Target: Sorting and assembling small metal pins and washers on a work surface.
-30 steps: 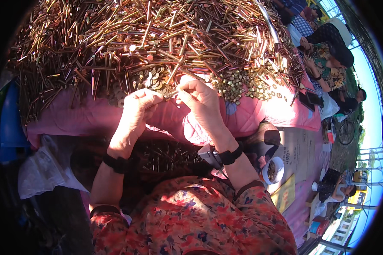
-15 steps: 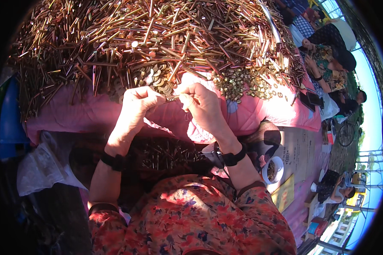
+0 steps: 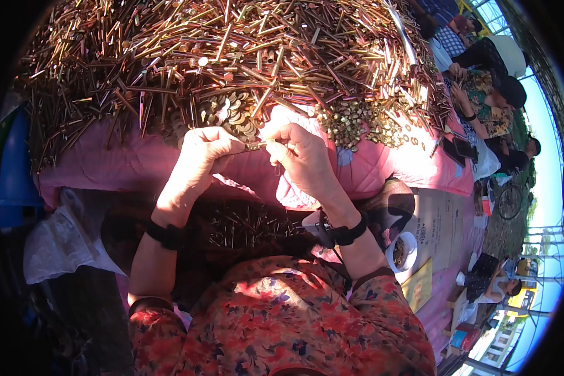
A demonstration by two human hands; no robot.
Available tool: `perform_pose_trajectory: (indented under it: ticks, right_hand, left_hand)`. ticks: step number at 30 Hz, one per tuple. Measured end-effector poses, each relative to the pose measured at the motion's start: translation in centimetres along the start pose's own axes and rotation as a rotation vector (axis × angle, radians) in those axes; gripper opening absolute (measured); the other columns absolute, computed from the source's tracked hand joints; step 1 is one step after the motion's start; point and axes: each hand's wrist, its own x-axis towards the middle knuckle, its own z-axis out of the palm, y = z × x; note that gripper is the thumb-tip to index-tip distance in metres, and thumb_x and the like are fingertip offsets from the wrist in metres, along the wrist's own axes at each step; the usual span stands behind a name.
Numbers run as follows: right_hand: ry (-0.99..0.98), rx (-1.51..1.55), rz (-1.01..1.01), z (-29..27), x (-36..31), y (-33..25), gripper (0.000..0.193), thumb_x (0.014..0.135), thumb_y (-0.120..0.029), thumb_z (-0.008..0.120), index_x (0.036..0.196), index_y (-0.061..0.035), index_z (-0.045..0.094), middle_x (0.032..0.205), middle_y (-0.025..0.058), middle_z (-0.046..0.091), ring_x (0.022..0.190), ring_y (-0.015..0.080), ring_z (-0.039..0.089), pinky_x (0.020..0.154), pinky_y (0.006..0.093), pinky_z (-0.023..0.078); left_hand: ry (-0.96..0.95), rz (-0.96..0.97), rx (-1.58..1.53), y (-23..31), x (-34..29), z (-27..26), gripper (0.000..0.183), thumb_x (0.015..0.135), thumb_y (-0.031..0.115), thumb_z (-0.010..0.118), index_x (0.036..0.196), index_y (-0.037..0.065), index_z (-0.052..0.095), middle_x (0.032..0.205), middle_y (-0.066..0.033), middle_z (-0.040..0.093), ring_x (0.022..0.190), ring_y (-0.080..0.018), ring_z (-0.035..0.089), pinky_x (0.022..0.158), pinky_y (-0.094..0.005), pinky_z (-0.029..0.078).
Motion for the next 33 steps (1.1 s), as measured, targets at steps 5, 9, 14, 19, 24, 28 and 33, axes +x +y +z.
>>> perform_pose_trajectory:
  ticks: [5,9,14,19,24,28,33]
  right_hand:
    - [-0.052,0.059,-0.038,-0.5,0.0,0.6,0.011,0.083,-0.001,0.060,0.094,-0.0012,0.058,0.080,0.0024,0.061,0.068,0.0077,0.055,0.061,0.0223,0.045]
    - [0.014,-0.036,-0.250,-0.3,0.1,1.4,0.010,0.085,-0.002,0.059,0.095,-0.0018,0.059,0.079,0.0028,0.061,0.067,0.0074,0.056,0.061,0.0213,0.045]
    - [0.000,0.060,-0.036,-0.1,-0.4,0.8,0.011,0.087,-0.009,0.062,0.094,-0.0020,0.058,0.078,0.0026,0.060,0.067,0.0078,0.056,0.060,0.0228,0.045]
    - [-0.094,-0.121,0.191,-0.6,-0.2,-0.1,0.015,0.088,-0.014,0.063,0.095,-0.0026,0.057,0.078,0.0032,0.060,0.067,0.0079,0.057,0.059,0.0236,0.045]
    - [0.050,-0.242,-0.306,-0.1,0.0,0.8,0.015,0.087,-0.007,0.061,0.099,-0.0018,0.055,0.078,0.0047,0.060,0.073,0.0102,0.059,0.066,0.0257,0.048]
    - [-0.053,0.050,0.077,0.5,-0.2,0.3,0.032,0.080,0.000,0.065,0.110,-0.0043,0.056,0.084,0.0069,0.061,0.076,0.0139,0.061,0.068,0.0258,0.049]
    - [0.024,-0.402,-0.375,-0.1,-0.4,0.1,0.048,0.079,0.000,0.066,0.123,-0.0051,0.050,0.091,0.0101,0.062,0.077,0.0139,0.060,0.070,0.0275,0.050]
  left_hand:
    - [0.007,-0.007,0.022,0.2,-0.2,0.2,0.014,0.078,0.006,0.064,0.066,0.005,0.056,0.053,0.0040,0.044,0.041,-0.0022,0.028,0.039,-0.0193,0.019]
    - [-0.067,-0.179,-0.268,0.0,-0.4,0.2,0.011,0.080,0.006,0.060,0.070,0.005,0.055,0.052,0.0052,0.039,0.040,-0.0019,0.026,0.039,-0.0193,0.018]
    - [-0.082,-0.124,-0.213,-0.2,-0.3,-0.1,0.011,0.079,0.006,0.061,0.069,0.005,0.056,0.052,0.0047,0.041,0.040,-0.0020,0.027,0.039,-0.0193,0.019]
    - [-0.040,0.089,0.082,0.0,-0.5,0.4,0.008,0.078,0.004,0.059,0.072,-0.001,0.061,0.056,0.0035,0.048,0.047,-0.0021,0.033,0.044,-0.0189,0.024]
    - [0.002,0.046,-0.004,0.2,-0.3,0.5,0.010,0.075,0.005,0.064,0.067,0.003,0.059,0.053,0.0046,0.046,0.043,-0.0020,0.032,0.041,-0.0192,0.021]
    - [0.021,0.005,-0.017,0.2,-0.5,0.2,0.010,0.076,0.005,0.064,0.068,0.003,0.059,0.054,0.0045,0.046,0.043,-0.0020,0.031,0.041,-0.0191,0.020]
    - [-0.026,-0.051,-0.058,0.2,-0.6,-0.1,0.008,0.077,0.005,0.066,0.072,0.000,0.062,0.057,0.0029,0.049,0.046,-0.0027,0.033,0.043,-0.0191,0.022]
